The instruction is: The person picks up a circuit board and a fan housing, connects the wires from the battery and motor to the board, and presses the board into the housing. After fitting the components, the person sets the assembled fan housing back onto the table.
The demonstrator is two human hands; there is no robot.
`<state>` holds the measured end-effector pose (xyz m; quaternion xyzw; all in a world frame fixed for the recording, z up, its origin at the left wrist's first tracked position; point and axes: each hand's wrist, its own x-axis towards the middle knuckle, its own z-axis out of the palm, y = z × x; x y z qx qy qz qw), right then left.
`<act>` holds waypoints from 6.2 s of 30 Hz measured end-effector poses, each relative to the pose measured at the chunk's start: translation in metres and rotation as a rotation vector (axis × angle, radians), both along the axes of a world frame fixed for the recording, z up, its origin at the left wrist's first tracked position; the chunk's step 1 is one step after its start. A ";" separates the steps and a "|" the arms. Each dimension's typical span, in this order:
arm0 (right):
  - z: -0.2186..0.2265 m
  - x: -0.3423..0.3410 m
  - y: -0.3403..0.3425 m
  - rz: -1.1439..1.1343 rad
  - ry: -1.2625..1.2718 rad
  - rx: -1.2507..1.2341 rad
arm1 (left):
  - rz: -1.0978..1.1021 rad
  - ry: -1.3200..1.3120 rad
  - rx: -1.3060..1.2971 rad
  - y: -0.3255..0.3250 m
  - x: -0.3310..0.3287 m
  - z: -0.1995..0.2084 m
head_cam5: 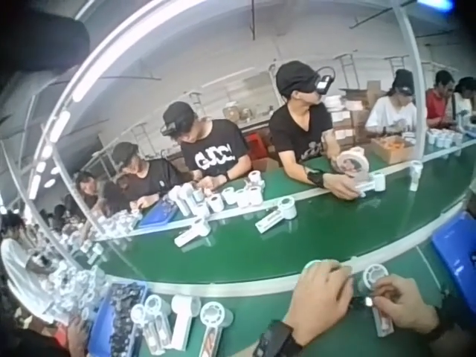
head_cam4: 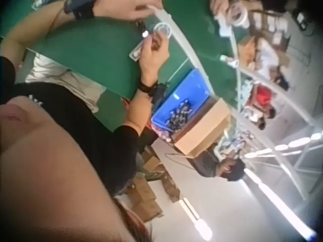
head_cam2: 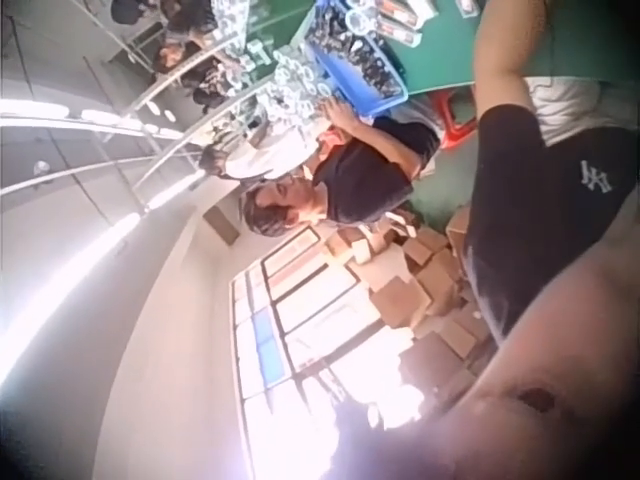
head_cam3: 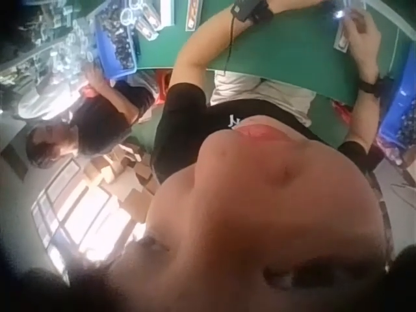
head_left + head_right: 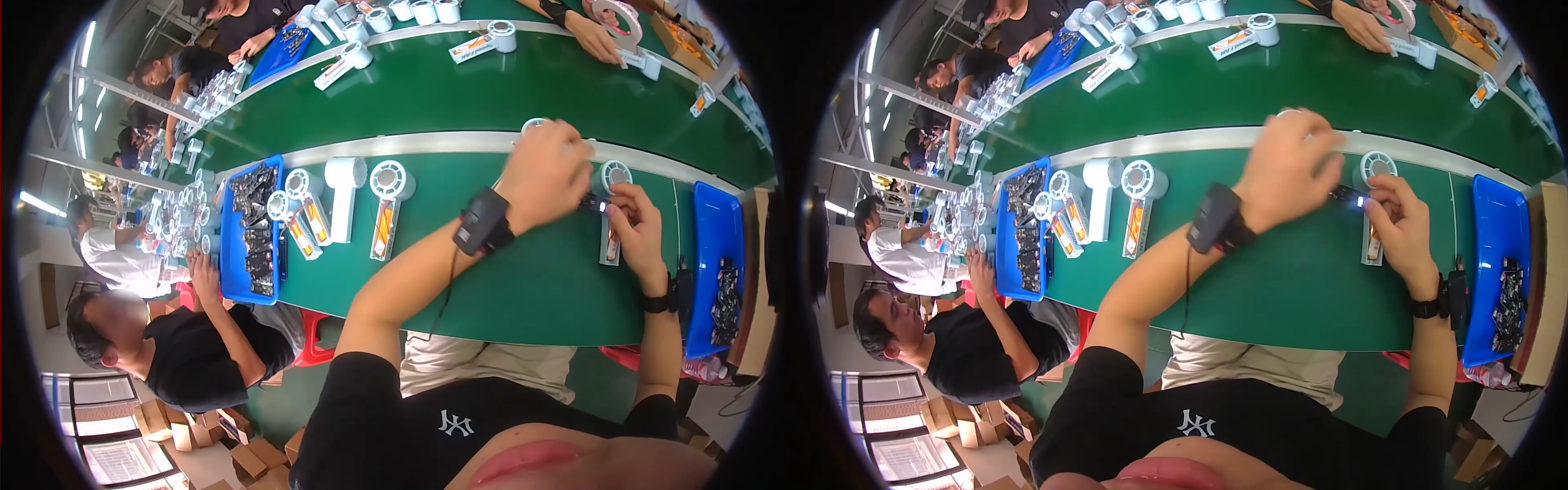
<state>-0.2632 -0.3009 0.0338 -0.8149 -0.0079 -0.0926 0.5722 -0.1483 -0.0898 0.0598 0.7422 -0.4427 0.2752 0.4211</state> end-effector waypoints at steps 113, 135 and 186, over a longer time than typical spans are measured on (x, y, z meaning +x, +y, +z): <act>0.024 -0.009 -0.003 -0.034 -0.223 -0.832 | -0.167 1.414 -0.010 -0.034 -0.066 -0.020; 0.019 -0.008 0.005 -0.166 -0.263 -0.880 | -0.219 1.505 -0.039 -0.029 -0.057 -0.020; 0.030 0.008 -0.039 0.097 0.332 -0.016 | -0.376 1.424 -0.086 -0.055 -0.069 -0.030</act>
